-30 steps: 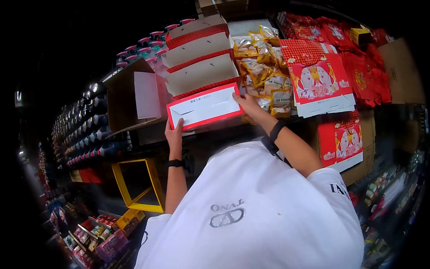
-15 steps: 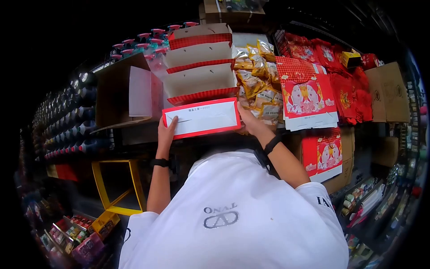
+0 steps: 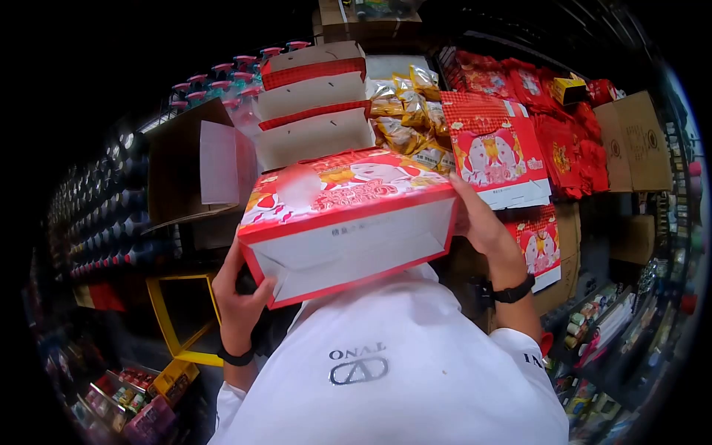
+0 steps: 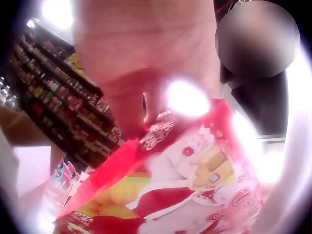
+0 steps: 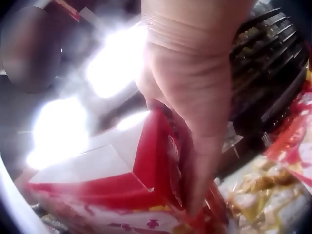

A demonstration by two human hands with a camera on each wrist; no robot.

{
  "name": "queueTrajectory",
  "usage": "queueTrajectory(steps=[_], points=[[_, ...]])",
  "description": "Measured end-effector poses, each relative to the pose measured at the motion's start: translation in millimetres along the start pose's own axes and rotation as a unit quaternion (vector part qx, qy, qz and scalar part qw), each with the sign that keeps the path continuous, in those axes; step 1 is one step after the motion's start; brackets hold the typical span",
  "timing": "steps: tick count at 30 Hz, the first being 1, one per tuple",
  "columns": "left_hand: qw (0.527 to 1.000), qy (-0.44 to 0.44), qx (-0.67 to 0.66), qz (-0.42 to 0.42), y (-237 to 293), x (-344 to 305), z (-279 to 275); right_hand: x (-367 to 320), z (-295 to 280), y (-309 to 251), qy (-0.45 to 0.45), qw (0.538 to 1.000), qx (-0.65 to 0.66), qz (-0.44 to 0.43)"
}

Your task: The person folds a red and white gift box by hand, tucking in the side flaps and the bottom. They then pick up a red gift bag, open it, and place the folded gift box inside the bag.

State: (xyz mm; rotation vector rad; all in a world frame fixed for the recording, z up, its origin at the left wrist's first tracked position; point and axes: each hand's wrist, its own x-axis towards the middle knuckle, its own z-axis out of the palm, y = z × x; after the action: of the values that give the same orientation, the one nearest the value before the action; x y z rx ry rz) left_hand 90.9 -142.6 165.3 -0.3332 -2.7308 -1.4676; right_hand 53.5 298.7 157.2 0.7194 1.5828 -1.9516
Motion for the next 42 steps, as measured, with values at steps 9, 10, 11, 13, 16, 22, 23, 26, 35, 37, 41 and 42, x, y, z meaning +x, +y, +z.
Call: queueTrajectory(steps=[9,10,11,13,16,22,23,26,35,37,41,42], points=[[0.878,0.084,-0.467,-0.066,10.2,42.2,23.7,-56.1,-8.7,-26.7,-0.136,0.943,-0.050,-0.301],[0.880,0.045,-0.466,-0.081,-8.5,43.5,29.3,-45.8,-9.1,-15.9,-0.128,0.941,-0.068,-0.307],[0.880,0.007,-0.465,-0.095,-35.0,43.7,39.1,-35.3,-7.3,-7.0,-0.122,0.938,-0.085,-0.313],[0.913,-0.031,-0.405,-0.042,-55.7,49.8,56.0,-13.7,-10.7,6.3,-0.053,0.958,-0.104,-0.263],[0.955,-0.058,-0.291,-0.026,-55.4,56.2,61.4,7.5,-14.9,14.1,-0.005,0.968,-0.101,-0.229],[0.980,-0.072,-0.183,-0.044,-84.9,33.4,64.9,33.3,-49.2,42.4,-0.006,0.937,-0.157,-0.313],[0.975,-0.098,-0.192,-0.060,-96.5,19.1,61.7,44.6,-64.0,58.4,-0.009,0.909,-0.161,-0.384],[0.932,-0.077,-0.318,-0.155,-111.7,-32.4,57.4,49.4,-77.7,79.9,-0.026,0.894,-0.117,-0.431],[0.897,0.000,-0.385,-0.216,-116.4,-74.7,61.8,30.1,-58.2,88.3,-0.023,0.947,-0.019,-0.321],[0.895,0.007,-0.388,-0.220,-116.6,-74.5,63.1,29.5,-54.5,91.1,-0.021,0.951,-0.007,-0.310],[0.894,0.015,-0.389,-0.221,-115.3,-75.9,63.7,26.2,-51.9,97.8,-0.020,0.955,0.011,-0.297],[0.894,0.016,-0.389,-0.221,-114.4,-76.2,63.7,26.2,-51.8,100.3,-0.019,0.955,0.015,-0.295]])
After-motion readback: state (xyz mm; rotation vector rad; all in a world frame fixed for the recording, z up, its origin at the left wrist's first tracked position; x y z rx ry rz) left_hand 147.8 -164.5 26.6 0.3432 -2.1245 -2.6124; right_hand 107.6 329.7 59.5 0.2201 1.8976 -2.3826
